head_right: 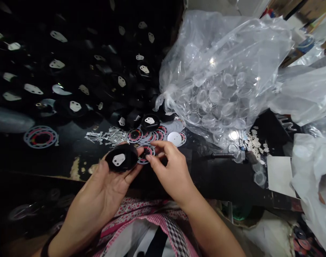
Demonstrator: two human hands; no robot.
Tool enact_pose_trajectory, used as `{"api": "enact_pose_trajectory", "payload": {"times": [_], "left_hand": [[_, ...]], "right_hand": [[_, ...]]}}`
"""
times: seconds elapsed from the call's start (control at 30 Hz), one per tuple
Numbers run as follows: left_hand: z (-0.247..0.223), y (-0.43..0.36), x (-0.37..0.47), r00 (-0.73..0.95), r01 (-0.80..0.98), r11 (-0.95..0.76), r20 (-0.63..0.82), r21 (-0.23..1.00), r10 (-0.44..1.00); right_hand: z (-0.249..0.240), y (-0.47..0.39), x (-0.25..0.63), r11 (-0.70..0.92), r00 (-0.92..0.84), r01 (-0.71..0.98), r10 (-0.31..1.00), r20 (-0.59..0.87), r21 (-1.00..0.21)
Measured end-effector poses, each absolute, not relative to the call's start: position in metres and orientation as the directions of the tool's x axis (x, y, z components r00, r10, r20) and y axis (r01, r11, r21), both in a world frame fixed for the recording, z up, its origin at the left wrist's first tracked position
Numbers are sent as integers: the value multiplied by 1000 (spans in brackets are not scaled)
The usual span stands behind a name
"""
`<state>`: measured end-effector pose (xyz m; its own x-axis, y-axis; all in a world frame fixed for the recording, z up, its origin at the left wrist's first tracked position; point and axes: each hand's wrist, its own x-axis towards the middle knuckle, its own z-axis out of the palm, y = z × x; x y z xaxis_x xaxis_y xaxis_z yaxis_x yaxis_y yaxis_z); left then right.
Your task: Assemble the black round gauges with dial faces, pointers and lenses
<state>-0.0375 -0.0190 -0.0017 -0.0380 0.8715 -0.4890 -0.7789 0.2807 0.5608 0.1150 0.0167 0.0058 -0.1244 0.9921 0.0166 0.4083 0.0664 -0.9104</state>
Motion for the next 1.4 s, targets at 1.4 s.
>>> {"api": "enact_pose_trajectory", "payload": {"times": [1.4], "left_hand": [[-20,-36,-80,-123,-395,425,-506,814,854]], "right_hand": [[25,34,87,150,-484,571,856,-183,-807]]}}
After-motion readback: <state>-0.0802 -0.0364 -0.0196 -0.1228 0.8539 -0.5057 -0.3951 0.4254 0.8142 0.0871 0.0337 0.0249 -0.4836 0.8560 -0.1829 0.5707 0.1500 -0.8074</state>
